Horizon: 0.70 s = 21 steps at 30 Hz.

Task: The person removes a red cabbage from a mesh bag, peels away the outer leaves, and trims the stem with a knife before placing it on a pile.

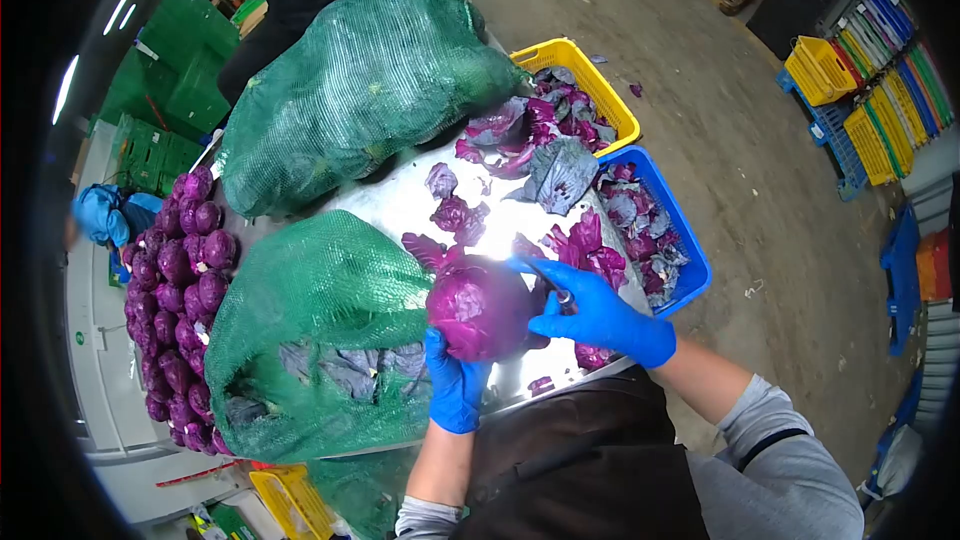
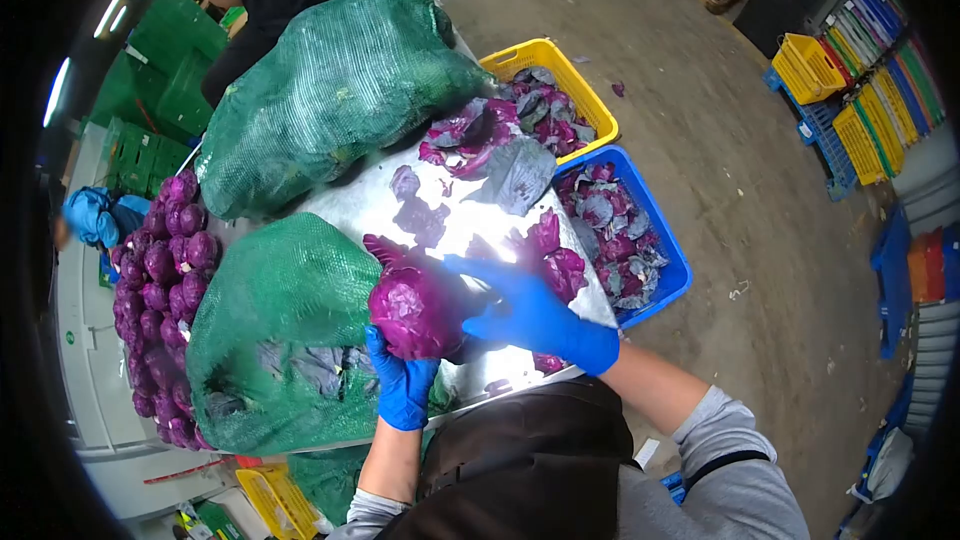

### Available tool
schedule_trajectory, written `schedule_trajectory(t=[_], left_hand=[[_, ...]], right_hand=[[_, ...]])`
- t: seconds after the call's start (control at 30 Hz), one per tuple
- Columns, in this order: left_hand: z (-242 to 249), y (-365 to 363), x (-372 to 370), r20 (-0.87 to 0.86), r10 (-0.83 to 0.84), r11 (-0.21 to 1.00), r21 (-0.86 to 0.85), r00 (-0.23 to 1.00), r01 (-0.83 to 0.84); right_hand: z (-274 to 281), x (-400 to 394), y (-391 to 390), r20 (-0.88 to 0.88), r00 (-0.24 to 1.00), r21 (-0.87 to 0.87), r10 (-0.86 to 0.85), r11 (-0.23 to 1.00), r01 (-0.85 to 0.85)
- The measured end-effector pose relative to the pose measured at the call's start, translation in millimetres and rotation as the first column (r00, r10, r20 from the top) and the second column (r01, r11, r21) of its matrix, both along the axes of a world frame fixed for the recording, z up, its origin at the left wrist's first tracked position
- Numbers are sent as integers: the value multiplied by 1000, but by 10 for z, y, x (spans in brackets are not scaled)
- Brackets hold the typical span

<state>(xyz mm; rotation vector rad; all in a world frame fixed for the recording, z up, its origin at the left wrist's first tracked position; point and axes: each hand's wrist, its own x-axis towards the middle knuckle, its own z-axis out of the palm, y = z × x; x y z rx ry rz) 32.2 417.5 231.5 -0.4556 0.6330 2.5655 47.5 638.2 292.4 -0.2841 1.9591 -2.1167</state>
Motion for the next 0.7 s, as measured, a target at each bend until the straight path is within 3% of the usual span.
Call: schedule_trajectory(t=[0.03,0.07,0.1,0.13,0.17,0.2,0.23,0.27,0.33,0.37,0.43,0.47,0.53,0.67,0.7], left_hand=[[-59,-51,0,60,33,985,165,998,-42],[-46,-48,-14,56,38,985,167,998,-47],[-20,-40,-18,-95,36,998,56,995,-31],[4,-33,-11,-241,14,998,-57,970,-29],[20,-18,-6,-310,0,981,-184,951,-60],[23,-31,-12,-310,0,981,-185,951,-60],[40,-52,-24,-330,-43,968,-249,943,-43],[70,-53,-41,-348,-86,950,-312,934,-29],[224,56,-127,-443,-109,925,-373,890,-73],[292,103,-176,-532,-138,896,-427,835,-124],[219,67,-224,-578,-179,885,-448,797,-127],[222,68,-234,-617,-218,874,-468,756,-130],[282,85,-173,-568,-189,890,-443,801,-104],[437,113,-175,-642,-252,877,-468,724,-110],[527,131,-178,-719,-347,823,-542,603,-172]], right_hand=[[-47,84,-61,168,977,-97,-131,984,148],[-100,152,-116,338,911,-165,-236,938,304],[-155,198,-210,421,855,-191,-304,891,411],[-136,235,-307,422,854,-191,-304,891,412],[-93,254,-395,465,825,-184,-322,876,446],[-70,261,-436,507,793,-177,-338,860,479],[-154,251,-368,480,851,-293,-214,875,386],[-205,244,-317,478,852,-294,-215,875,385],[-220,219,-232,635,772,-442,32,834,329],[-175,208,-173,632,774,-443,31,834,328],[-48,183,-34,598,775,-386,-204,774,502],[-134,129,77,375,870,-457,-320,753,474],[-136,6,423,451,766,-69,-458,838,541],[-130,54,251,633,687,11,-357,891,453],[-80,127,134,715,692,-244,-98,893,378]])
